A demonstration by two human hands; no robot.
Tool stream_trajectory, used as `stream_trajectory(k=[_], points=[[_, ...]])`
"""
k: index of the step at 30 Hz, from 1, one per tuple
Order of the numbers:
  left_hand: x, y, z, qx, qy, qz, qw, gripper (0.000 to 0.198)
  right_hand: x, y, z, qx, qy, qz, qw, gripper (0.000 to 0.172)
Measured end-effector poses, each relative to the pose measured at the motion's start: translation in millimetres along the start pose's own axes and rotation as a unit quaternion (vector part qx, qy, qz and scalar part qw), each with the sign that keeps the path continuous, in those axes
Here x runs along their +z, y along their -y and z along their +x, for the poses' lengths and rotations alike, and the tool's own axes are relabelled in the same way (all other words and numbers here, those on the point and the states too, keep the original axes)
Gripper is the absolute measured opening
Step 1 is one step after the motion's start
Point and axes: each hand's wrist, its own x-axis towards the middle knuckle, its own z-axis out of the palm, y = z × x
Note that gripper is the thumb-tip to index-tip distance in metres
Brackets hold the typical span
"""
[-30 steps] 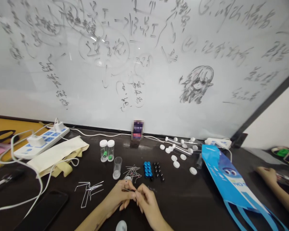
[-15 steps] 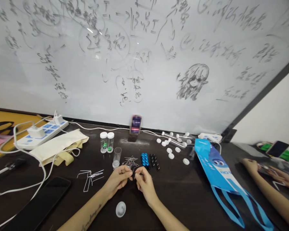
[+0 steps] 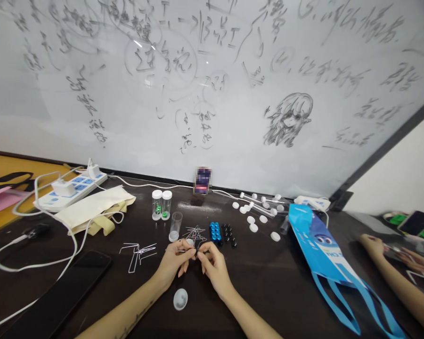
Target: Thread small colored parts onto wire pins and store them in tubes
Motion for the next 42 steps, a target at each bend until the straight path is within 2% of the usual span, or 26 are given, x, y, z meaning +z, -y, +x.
stream_trajectory(k=[7, 12, 16, 21, 32, 37, 42], points=[[-7.5, -5.5, 1.5, -0.014, -0.01, -0.024, 1.0, 0.028, 0.6, 2.0, -0.9, 0.007, 0.012, -0.007, 1.0, 0.019], [-8.9, -5.4, 1.8, -0.018, 0.009, -0.022, 1.0, 0.029, 1.5, 2.6, -1.6, 0.006, 0.012, -0.02, 1.0, 0.029], [-7.4, -2.7, 1.6, -0.012, 0.026, -0.005, 1.0, 0.027, 0.2, 2.2, -1.2, 0.009, 0.002, -0.05, 0.999, 0.028], [-5.0, -0.8, -0.7, -0.013, 0.054, 0.02, 0.998, 0.026, -0.4, 1.6, -0.7, 0.004, 0.023, -0.069, 0.997, 0.041], [-5.6, -3.6, -0.3, -0.017, 0.05, 0.022, 0.998, 0.026, 1.6, 0.3, -1.8, -0.013, 0.027, -0.081, 0.996, 0.018], [-5.0, -4.1, -1.0, -0.015, 0.05, 0.019, 0.998, 0.026, 1.0, 0.1, -1.2, -0.013, 0.035, -0.086, 0.996, 0.022], [-4.4, -4.0, -1.8, -0.011, 0.056, 0.015, 0.998, 0.026, 0.2, 0.2, -0.7, -0.011, 0.042, -0.097, 0.994, 0.034]])
